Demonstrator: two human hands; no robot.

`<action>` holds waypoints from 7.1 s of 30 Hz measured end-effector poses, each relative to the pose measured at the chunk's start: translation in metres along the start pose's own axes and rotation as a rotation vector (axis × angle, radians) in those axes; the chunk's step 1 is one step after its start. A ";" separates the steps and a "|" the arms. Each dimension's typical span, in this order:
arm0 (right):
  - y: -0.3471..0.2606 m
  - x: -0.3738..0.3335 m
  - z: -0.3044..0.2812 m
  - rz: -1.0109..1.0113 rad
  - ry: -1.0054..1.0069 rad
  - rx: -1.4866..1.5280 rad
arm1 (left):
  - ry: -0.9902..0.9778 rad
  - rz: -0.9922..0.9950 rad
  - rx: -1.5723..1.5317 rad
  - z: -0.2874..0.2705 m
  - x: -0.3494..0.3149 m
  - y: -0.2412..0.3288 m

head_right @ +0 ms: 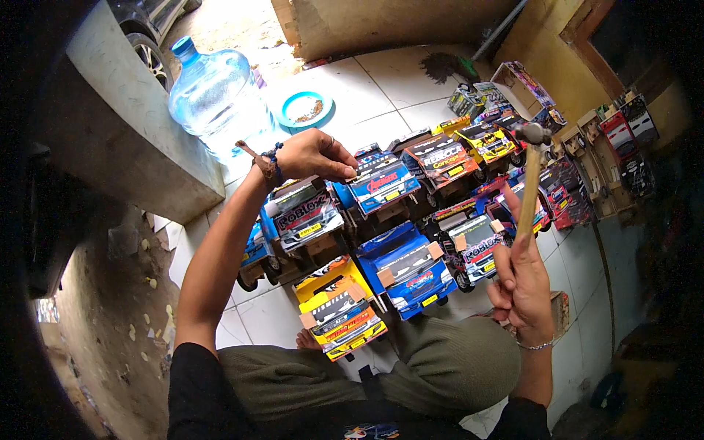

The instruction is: The person sits on the floor and uses a hammer to drive small wooden pegs into the tops of toy car boxes arranged in rows. The person repeatedly picks pegs from a nearby box, positions them on the boxes, and taps them in with the hammer to assemble a display rack.

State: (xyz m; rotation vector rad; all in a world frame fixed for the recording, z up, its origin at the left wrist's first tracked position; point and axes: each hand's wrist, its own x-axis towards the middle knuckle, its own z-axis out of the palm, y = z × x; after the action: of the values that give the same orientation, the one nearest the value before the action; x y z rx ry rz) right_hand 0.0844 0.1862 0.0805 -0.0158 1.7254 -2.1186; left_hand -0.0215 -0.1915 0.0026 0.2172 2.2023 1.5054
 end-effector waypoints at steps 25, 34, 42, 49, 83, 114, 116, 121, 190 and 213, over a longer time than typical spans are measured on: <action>0.036 0.068 0.033 -0.637 -0.254 -1.240 | 0.008 0.011 0.040 -0.002 0.002 -0.004; 0.036 0.075 0.030 -0.624 -0.263 -1.323 | 0.017 0.008 0.053 -0.001 0.004 -0.005; 0.034 0.075 0.033 -0.516 -0.288 -1.286 | 0.008 -0.006 0.007 -0.001 0.005 -0.005; 0.023 0.076 0.036 -0.528 -0.269 -1.265 | -0.009 -0.010 -0.028 -0.001 0.004 -0.004; -0.024 -0.020 -0.028 -0.608 0.428 -0.557 | 0.037 0.082 0.246 -0.013 -0.004 0.007; 0.197 -0.107 -0.446 0.692 0.532 -1.757 | 0.187 -0.084 0.330 -0.022 -0.020 0.005; 0.203 -0.106 -0.446 0.678 0.496 -1.847 | 0.184 -0.092 0.316 -0.018 -0.019 0.006; 0.210 -0.114 -0.450 0.585 0.573 -1.825 | 0.155 -0.103 0.317 -0.016 -0.016 0.012; 0.012 -0.051 -0.076 -0.444 0.493 0.133 | 0.151 0.127 0.056 0.052 0.088 0.043; 0.009 -0.024 -0.043 -0.067 0.290 -0.512 | 0.238 0.069 0.008 0.053 0.099 0.024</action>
State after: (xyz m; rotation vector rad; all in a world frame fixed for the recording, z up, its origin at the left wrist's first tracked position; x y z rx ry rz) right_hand 0.0983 0.2324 0.0675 0.0937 2.4286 -1.7291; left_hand -0.0881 -0.1002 -0.0193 0.1226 2.4076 1.6336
